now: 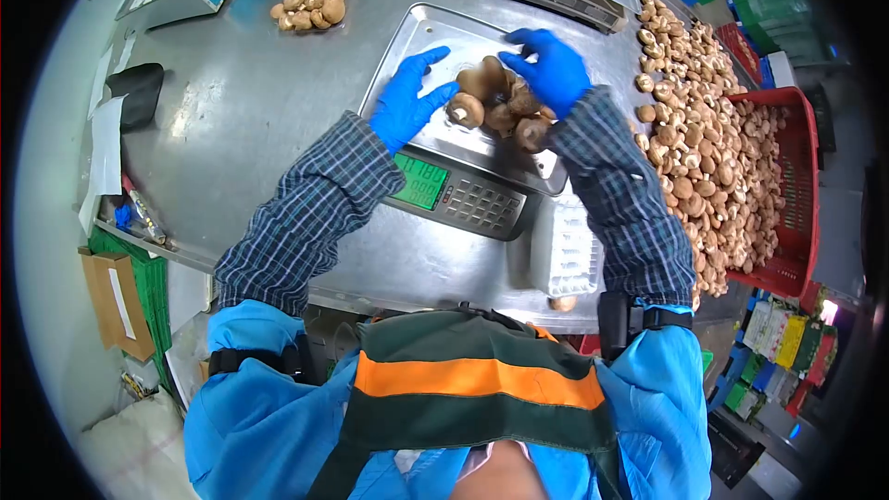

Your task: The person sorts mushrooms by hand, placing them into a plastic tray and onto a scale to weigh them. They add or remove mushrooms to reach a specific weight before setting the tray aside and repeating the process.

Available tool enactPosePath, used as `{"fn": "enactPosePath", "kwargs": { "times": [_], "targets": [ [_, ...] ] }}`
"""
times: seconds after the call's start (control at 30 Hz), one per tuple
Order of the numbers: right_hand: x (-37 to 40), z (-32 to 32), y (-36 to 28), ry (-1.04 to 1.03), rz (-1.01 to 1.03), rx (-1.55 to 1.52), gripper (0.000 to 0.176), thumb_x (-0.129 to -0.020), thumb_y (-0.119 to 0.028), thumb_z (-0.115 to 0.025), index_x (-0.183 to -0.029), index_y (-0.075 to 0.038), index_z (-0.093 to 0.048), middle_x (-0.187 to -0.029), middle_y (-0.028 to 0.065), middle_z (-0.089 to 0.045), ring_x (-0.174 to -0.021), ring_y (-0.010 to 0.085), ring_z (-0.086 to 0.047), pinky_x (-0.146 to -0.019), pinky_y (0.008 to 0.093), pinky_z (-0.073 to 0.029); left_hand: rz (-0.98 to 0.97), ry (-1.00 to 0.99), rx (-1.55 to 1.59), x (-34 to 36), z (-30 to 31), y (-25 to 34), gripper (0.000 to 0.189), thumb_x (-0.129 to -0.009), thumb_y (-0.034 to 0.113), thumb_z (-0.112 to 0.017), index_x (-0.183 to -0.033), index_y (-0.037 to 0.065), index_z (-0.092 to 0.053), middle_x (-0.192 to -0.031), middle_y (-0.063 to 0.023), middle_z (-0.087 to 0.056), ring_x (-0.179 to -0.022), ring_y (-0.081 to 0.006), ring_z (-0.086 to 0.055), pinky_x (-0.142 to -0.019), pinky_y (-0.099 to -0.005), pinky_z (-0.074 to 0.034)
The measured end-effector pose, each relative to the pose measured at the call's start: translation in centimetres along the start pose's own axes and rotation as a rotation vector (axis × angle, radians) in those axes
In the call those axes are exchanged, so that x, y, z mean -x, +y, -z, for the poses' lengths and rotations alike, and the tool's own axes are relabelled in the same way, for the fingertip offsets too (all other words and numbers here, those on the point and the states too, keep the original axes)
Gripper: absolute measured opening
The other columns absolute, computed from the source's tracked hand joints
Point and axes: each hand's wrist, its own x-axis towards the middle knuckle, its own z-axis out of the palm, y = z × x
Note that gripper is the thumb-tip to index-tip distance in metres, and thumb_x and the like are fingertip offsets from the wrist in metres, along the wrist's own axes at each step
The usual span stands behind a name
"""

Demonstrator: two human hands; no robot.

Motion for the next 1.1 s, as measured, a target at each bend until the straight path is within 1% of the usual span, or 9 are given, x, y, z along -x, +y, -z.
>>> {"fn": "enactPosePath", "kwargs": {
  "times": [0.13, 0.33, 0.5, 0.67, 0.8, 0.83, 0.9, 1.03, 1.1],
  "targets": [
    [2.5, 4.8, 3.4, 0.038, -0.039, -0.197, 0.034, -0.083, -0.023, -0.067, -0.112, -0.006, -0.064, -0.093, 0.0070, -0.065, -0.080, 0.0149, -0.058, -0.074, 0.0277, -0.047, 0.048, -0.018, 0.077, 1.0, 4.7, -1.2, 0.054, -0.086, 0.022, -0.066, -0.134, 0.010, -0.044, -0.135, -0.0063, -0.047, -0.121, -0.0255, -0.043, -0.102, -0.0402, -0.036],
    [10.5, 7.6, 7.8, 0.110, -0.288, -0.413, 0.044, -0.084, -0.017, -0.067, -0.125, -0.005, -0.055, -0.095, 0.0066, -0.062, -0.081, 0.0118, -0.057, -0.071, 0.0233, -0.046, 0.128, -0.078, 0.012, 2.2, 6.3, 0.4, 0.058, -0.084, 0.026, -0.068, -0.135, 0.014, -0.044, -0.134, -0.0084, -0.047, -0.122, -0.0268, -0.044, -0.104, -0.0413, -0.036],
    [13.8, 4.8, 8.8, 0.028, -0.413, -0.608, 0.073, -0.076, -0.007, -0.073, -0.140, -0.011, -0.038, -0.118, 0.0153, -0.050, -0.089, 0.0176, -0.056, -0.075, 0.0282, -0.047, 0.140, -0.251, -0.047, 1.8, 4.7, 1.6, 0.085, -0.073, 0.024, -0.078, -0.144, 0.024, -0.030, -0.141, -0.0173, -0.037, -0.123, -0.0353, -0.043, -0.102, -0.0431, -0.039],
    [12.5, 1.9, 4.7, -0.059, -0.444, -0.773, 0.100, -0.069, 0.006, -0.074, -0.148, -0.013, -0.014, -0.131, 0.0228, -0.040, -0.106, 0.0266, -0.056, -0.088, 0.0349, -0.051, 0.127, -0.364, -0.256, 0.0, 2.1, 2.4, 0.104, -0.064, 0.028, -0.083, -0.148, 0.025, -0.020, -0.137, -0.0203, -0.043, -0.115, -0.0338, -0.053, -0.096, -0.0415, -0.045],
    [10.0, -2.7, 7.6, -0.074, -0.314, -0.999, 0.107, -0.065, 0.009, -0.076, -0.147, -0.008, -0.009, -0.134, 0.0184, -0.041, -0.112, 0.0289, -0.053, -0.088, 0.0366, -0.050, 0.024, -0.466, 0.060, -3.4, -0.2, -0.7, 0.111, -0.061, 0.016, -0.082, -0.148, 0.011, -0.014, -0.124, -0.0177, -0.053, -0.104, -0.0234, -0.056, -0.087, -0.0363, -0.049],
    [9.3, -3.4, 8.4, -0.067, -0.342, -0.899, 0.106, -0.064, 0.007, -0.077, -0.146, -0.008, -0.012, -0.133, 0.0189, -0.042, -0.112, 0.0296, -0.053, -0.088, 0.0373, -0.051, 0.069, -0.457, 0.094, -3.6, -0.5, -0.5, 0.095, -0.062, 0.009, -0.079, -0.142, 0.009, -0.030, -0.108, -0.0123, -0.059, -0.095, -0.0177, -0.057, -0.079, -0.0329, -0.051],
    [8.5, -3.6, 6.9, -0.026, -0.398, -0.816, 0.104, -0.061, 0.003, -0.080, -0.144, -0.005, -0.018, -0.131, 0.0194, -0.043, -0.112, 0.0306, -0.053, -0.086, 0.0381, -0.052, 0.059, -0.478, 0.221, -3.8, -0.3, 0.7, 0.049, -0.062, 0.004, -0.074, -0.108, 0.008, -0.057, -0.078, -0.0023, -0.057, -0.072, -0.0095, -0.052, -0.063, -0.0283, -0.047],
    [6.0, -2.7, 3.6, 0.011, -0.391, -0.628, 0.105, -0.058, -0.008, -0.085, -0.142, -0.003, -0.022, -0.124, 0.0174, -0.048, -0.101, 0.0288, -0.059, -0.079, 0.0356, -0.055, 0.029, -0.364, 0.076, -5.1, 2.5, 0.5, 0.050, -0.060, 0.005, -0.073, -0.108, 0.007, -0.058, -0.075, -0.0030, -0.055, -0.069, -0.0108, -0.052, -0.065, -0.0287, -0.047],
    [2.6, -2.5, 1.2, 0.040, -0.271, -0.500, 0.098, -0.058, -0.008, -0.084, -0.140, -0.005, -0.030, -0.124, 0.0134, -0.050, -0.103, 0.0272, -0.057, -0.081, 0.0355, -0.054, -0.366, 0.010, -0.072, -6.2, 4.4, -0.7, 0.046, -0.061, 0.005, -0.072, -0.106, 0.007, -0.059, -0.076, -0.0034, -0.054, -0.070, -0.0110, -0.052, -0.065, -0.0287, -0.046]
  ]
}}
